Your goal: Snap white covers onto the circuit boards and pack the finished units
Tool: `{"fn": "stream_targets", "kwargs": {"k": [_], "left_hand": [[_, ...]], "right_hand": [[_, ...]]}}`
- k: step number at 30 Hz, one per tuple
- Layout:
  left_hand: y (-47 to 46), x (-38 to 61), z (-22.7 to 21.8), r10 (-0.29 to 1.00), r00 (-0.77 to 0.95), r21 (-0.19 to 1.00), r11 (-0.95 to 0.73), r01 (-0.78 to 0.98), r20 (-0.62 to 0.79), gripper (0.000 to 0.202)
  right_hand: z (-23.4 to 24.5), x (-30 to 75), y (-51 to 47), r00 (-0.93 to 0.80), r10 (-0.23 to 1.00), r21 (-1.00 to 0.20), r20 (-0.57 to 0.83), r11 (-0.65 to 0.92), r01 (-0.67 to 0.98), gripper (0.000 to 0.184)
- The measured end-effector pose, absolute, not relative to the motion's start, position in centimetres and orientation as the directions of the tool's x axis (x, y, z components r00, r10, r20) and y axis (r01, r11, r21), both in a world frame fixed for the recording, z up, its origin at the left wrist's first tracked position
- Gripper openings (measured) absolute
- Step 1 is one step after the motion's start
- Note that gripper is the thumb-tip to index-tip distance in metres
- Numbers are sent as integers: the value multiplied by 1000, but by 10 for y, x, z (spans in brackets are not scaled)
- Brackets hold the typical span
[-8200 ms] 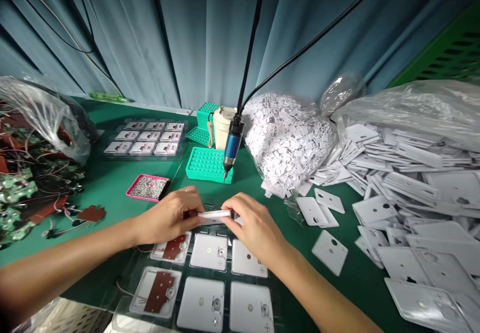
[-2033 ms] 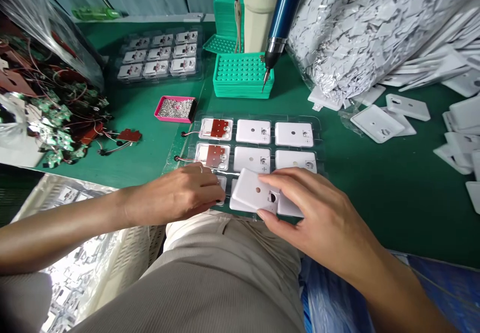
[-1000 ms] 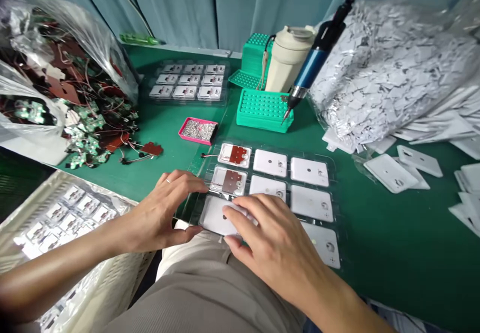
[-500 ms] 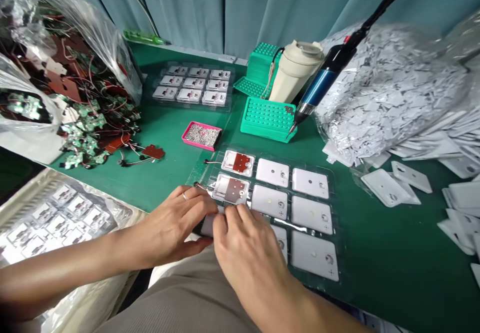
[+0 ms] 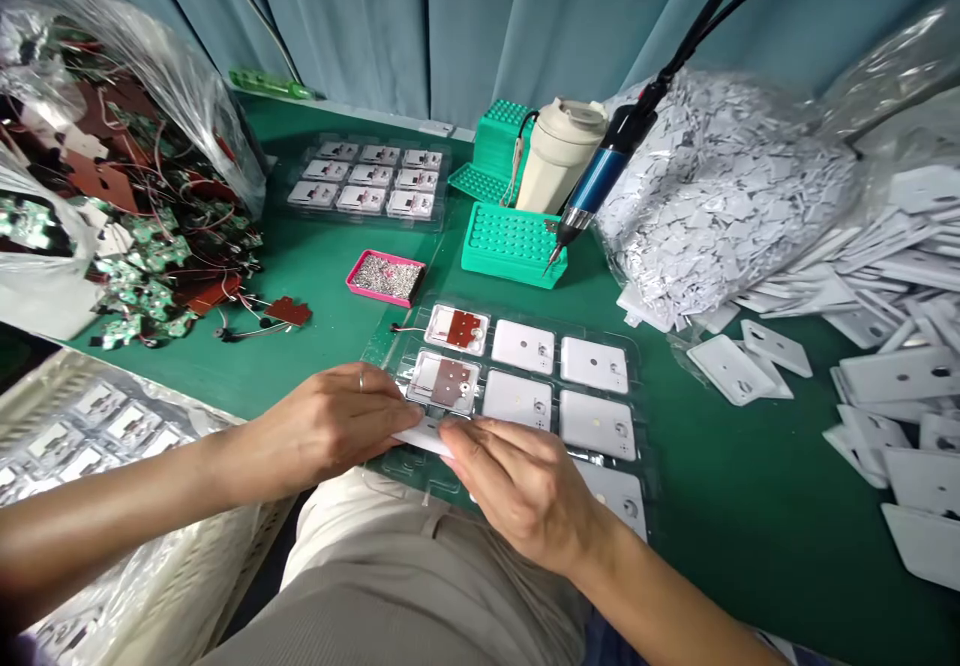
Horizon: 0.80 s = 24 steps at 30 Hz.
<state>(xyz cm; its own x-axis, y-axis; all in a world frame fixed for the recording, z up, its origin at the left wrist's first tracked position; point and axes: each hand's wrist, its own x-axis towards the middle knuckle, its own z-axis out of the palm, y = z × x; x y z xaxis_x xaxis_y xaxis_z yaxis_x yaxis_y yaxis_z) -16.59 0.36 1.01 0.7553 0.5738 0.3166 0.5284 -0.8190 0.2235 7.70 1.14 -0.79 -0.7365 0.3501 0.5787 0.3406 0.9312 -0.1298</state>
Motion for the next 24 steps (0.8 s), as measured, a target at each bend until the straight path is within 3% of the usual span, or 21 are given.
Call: {"fn": "stream_targets", "kwargs": {"k": [5, 9, 12, 17, 20, 24], "left_hand": [[8, -170, 6, 571, 742, 225, -821, 525, 351, 23], [-4, -169, 5, 505, 771, 118, -857, 502, 387, 26], [-18, -169, 14, 522, 787, 46, -841, 539, 330, 29], [-12, -181, 16, 759, 596, 273, -651, 708, 262, 32], [6, -191, 4, 842, 484, 276, -537, 798, 238, 28], [21, -199, -10, 821, 499, 286, -567, 773, 278, 24]], "right_hand": [[-5, 73, 8, -697, 415, -172, 584, 903, 393, 26], [1, 74, -3, -725, 491, -205, 482, 868, 452, 25], [-1, 73, -13, -703, 559, -203, 439, 824, 528, 21], [-11, 67, -27, -595, 666, -218, 450, 728, 650, 27], [-7, 65, -35, -590, 684, -172, 430, 703, 690, 27], [7, 90, -26, -601, 704, -185, 379, 694, 696, 32]]}}
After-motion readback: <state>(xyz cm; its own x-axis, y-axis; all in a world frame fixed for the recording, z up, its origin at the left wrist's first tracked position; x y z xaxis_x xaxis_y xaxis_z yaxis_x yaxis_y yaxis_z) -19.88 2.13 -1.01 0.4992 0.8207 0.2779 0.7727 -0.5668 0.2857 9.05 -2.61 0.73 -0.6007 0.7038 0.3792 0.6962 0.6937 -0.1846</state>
